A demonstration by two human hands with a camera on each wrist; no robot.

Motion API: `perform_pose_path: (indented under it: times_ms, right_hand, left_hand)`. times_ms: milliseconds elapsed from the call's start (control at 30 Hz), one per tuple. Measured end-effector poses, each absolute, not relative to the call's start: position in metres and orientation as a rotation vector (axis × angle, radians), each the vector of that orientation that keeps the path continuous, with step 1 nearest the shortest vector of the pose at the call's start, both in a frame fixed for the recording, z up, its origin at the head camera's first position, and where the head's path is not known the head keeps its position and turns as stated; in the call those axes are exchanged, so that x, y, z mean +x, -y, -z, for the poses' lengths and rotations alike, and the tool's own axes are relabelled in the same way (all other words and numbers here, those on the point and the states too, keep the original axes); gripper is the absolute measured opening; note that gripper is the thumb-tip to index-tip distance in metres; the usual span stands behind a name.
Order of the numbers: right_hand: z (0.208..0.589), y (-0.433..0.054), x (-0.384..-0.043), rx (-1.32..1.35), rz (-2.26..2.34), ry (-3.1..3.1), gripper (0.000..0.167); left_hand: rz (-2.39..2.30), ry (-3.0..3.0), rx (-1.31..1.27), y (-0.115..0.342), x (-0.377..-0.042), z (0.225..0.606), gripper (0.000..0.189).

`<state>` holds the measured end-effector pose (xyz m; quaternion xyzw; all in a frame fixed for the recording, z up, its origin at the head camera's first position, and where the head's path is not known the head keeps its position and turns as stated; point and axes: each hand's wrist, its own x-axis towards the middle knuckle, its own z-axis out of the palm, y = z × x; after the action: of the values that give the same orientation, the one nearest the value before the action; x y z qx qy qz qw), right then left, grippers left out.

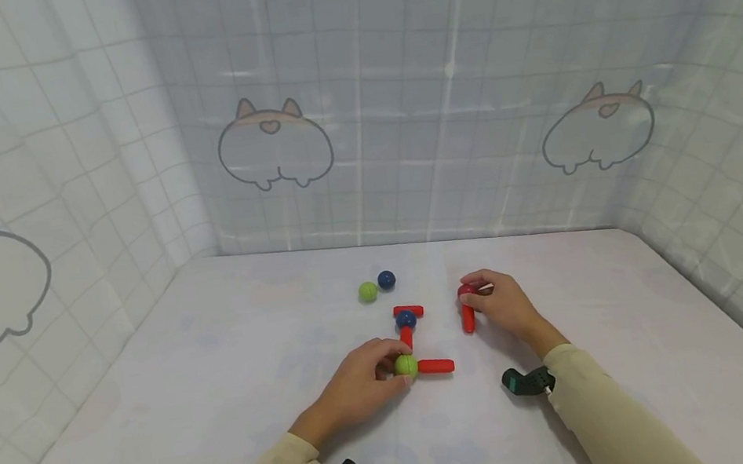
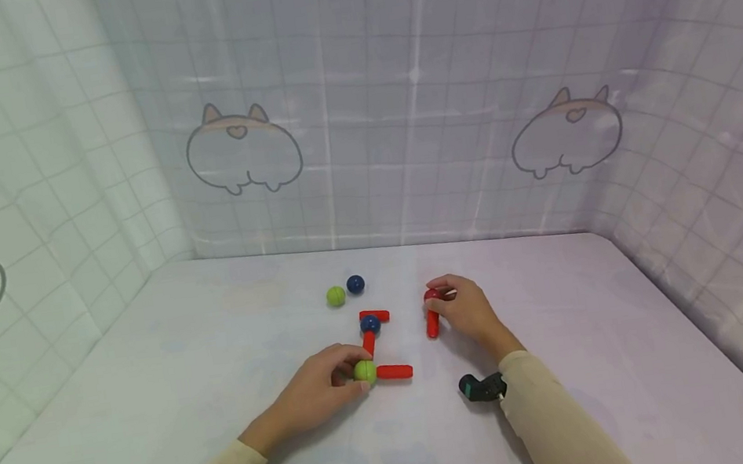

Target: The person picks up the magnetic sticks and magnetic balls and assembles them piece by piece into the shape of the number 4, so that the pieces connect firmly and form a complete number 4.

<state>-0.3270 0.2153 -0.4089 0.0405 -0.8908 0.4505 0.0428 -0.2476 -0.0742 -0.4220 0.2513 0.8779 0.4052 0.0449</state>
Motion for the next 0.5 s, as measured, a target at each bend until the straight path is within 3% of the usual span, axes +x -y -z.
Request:
perform_pose_path:
  times_ms: [500]
  right_hand:
    - [0.4116, -0.2129, -0.3270, 0.100, -1.174, 2.775, 0.036]
  left_hand:
    - [-1.242, -2.680, 0.777, 0.0746, -0.2480, 0.4221, 0.034]
